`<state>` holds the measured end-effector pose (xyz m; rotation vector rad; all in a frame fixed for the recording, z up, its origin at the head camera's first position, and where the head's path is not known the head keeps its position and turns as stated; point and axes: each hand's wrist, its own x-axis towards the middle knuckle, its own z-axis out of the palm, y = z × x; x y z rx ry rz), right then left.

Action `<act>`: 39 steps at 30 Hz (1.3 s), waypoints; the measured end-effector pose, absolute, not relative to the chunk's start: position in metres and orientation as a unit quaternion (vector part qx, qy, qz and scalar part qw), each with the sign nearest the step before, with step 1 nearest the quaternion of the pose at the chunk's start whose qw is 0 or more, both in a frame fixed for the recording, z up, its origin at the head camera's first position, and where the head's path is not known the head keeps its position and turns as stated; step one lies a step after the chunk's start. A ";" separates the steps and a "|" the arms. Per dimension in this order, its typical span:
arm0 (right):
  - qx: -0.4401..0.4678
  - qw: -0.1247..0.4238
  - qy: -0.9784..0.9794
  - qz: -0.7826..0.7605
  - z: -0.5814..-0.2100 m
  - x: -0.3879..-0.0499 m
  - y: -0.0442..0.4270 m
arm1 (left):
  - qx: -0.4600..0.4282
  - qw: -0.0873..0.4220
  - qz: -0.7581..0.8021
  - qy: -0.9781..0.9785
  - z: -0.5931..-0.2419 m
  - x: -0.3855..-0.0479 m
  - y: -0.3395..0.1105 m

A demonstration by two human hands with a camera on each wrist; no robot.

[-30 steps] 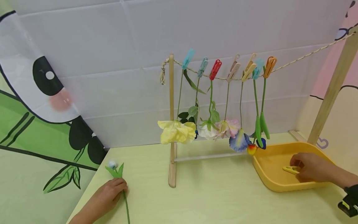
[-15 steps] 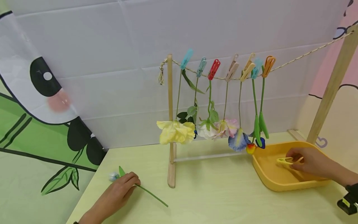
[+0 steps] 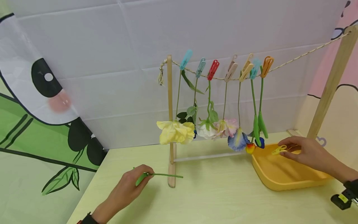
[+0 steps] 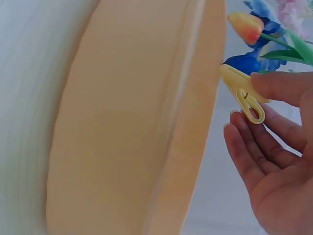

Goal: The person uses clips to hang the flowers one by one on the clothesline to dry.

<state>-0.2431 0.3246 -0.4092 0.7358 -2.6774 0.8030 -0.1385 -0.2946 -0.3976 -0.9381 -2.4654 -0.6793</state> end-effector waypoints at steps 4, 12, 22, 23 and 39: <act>0.234 0.106 -0.912 0.320 -0.402 -0.241 0.319 | -0.327 0.203 -0.282 -0.879 -0.391 -0.142 -0.278; 0.206 0.102 -0.888 0.398 -0.386 -0.239 0.310 | -0.327 0.168 -0.414 -0.833 -0.383 -0.147 -0.243; 0.164 0.148 -0.888 0.404 -0.370 -0.238 0.308 | -0.320 0.078 -0.566 -0.756 -0.375 -0.153 -0.186; 0.162 0.153 -0.886 0.406 -0.367 -0.238 0.307 | -0.322 0.074 -0.571 -0.752 -0.374 -0.154 -0.180; 0.166 0.210 -0.904 0.333 -0.314 -0.236 0.308 | -0.324 0.011 -0.618 -0.716 -0.374 -0.158 -0.097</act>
